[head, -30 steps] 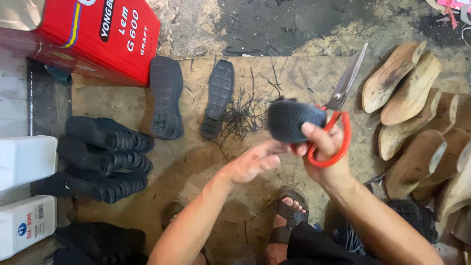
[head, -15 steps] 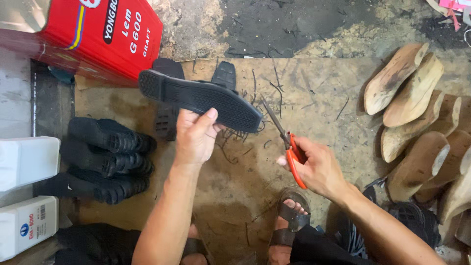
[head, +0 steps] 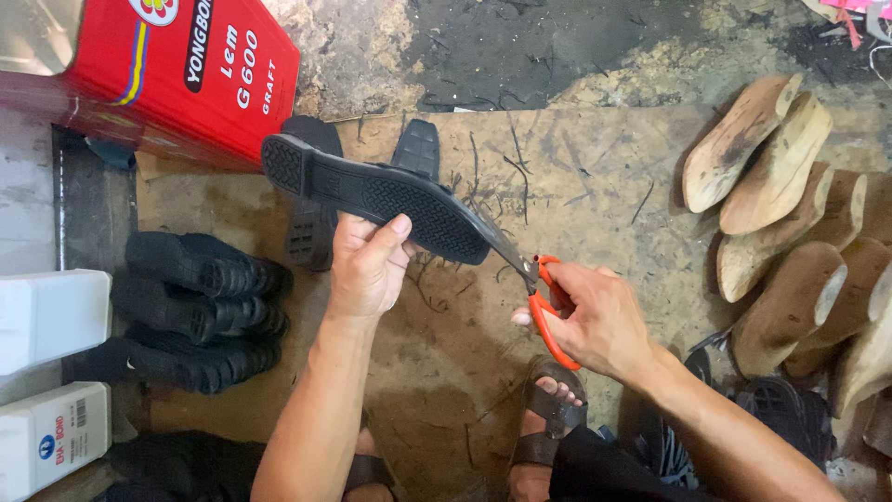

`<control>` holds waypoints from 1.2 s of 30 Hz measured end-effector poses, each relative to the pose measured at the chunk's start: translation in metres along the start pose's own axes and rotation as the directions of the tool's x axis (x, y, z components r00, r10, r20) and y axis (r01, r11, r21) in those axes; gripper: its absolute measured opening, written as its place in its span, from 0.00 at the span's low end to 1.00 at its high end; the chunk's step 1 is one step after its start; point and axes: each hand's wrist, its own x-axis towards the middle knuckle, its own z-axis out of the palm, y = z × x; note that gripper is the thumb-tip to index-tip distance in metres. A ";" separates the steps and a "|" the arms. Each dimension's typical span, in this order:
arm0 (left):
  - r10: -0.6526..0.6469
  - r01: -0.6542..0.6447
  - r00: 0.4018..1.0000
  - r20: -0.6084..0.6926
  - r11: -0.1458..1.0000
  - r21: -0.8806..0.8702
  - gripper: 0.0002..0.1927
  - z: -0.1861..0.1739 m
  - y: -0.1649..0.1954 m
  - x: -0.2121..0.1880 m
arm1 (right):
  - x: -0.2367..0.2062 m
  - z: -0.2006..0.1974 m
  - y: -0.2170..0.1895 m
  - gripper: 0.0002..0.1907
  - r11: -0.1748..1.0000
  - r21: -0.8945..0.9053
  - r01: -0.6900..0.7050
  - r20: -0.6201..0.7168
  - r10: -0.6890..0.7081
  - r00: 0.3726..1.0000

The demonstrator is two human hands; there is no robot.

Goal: The person trims the edges of a black rubber shoe sole using red-handled scissors. They hold the sole in the left hand and cut along the perimeter with the right hand, rotating the sole to follow the contour. Trimmed rubber pieces fall onto the work surface.

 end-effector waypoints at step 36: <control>-0.135 0.090 0.988 0.076 0.901 0.424 0.14 -0.018 -0.012 -0.006 | -0.003 -0.002 0.004 0.25 1.000 -0.009 0.017 0.022 -0.017 1.000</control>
